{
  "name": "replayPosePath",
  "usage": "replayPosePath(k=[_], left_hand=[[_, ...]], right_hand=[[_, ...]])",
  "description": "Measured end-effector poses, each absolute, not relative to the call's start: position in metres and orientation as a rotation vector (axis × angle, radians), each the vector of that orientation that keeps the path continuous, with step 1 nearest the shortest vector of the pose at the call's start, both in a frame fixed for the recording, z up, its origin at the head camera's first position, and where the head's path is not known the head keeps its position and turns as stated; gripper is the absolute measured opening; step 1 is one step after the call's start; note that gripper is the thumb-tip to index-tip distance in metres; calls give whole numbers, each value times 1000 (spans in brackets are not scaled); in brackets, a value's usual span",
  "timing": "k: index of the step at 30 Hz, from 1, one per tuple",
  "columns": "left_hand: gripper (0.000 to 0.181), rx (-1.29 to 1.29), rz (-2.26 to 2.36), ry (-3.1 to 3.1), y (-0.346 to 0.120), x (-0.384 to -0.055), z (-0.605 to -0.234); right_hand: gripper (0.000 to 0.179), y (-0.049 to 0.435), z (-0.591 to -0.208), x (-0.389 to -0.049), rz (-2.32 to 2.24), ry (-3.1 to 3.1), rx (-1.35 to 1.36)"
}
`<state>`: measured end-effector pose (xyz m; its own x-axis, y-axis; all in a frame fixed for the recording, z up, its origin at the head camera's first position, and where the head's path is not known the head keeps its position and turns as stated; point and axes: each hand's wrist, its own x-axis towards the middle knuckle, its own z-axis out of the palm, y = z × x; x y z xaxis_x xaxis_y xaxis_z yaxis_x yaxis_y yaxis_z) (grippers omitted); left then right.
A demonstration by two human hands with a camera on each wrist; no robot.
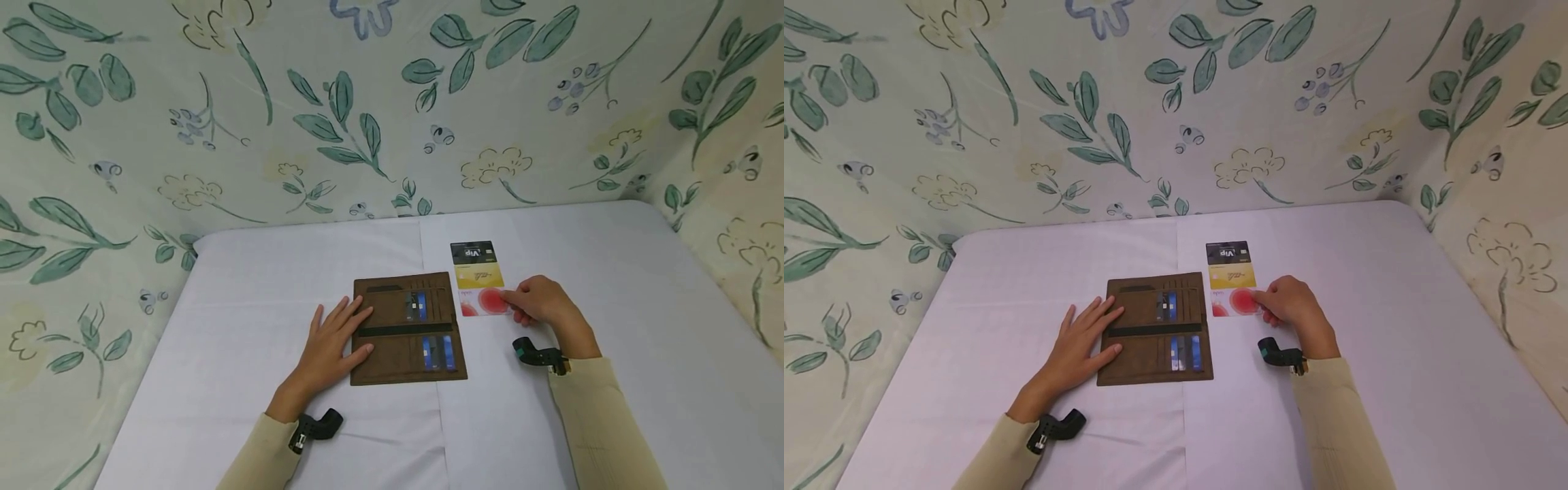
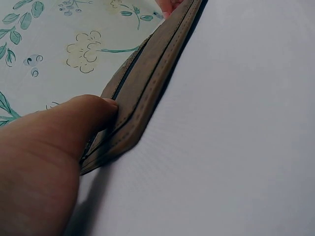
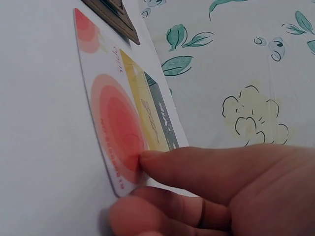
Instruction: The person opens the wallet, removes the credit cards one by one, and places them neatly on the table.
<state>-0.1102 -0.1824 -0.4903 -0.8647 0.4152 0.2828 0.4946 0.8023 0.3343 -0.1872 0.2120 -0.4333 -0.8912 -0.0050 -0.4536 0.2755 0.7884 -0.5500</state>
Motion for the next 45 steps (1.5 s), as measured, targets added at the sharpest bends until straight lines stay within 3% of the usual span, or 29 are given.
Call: replayPosePath(k=[25, 45], left_hand=[[64, -716, -600, -2786, -185, -109, -488], [63, -723, -622, -2776, -183, -109, -489]], right_hand=[[35, 185, -431, -187, -1034, 2609, 113], [16, 124, -433, -175, -1347, 2532, -258]])
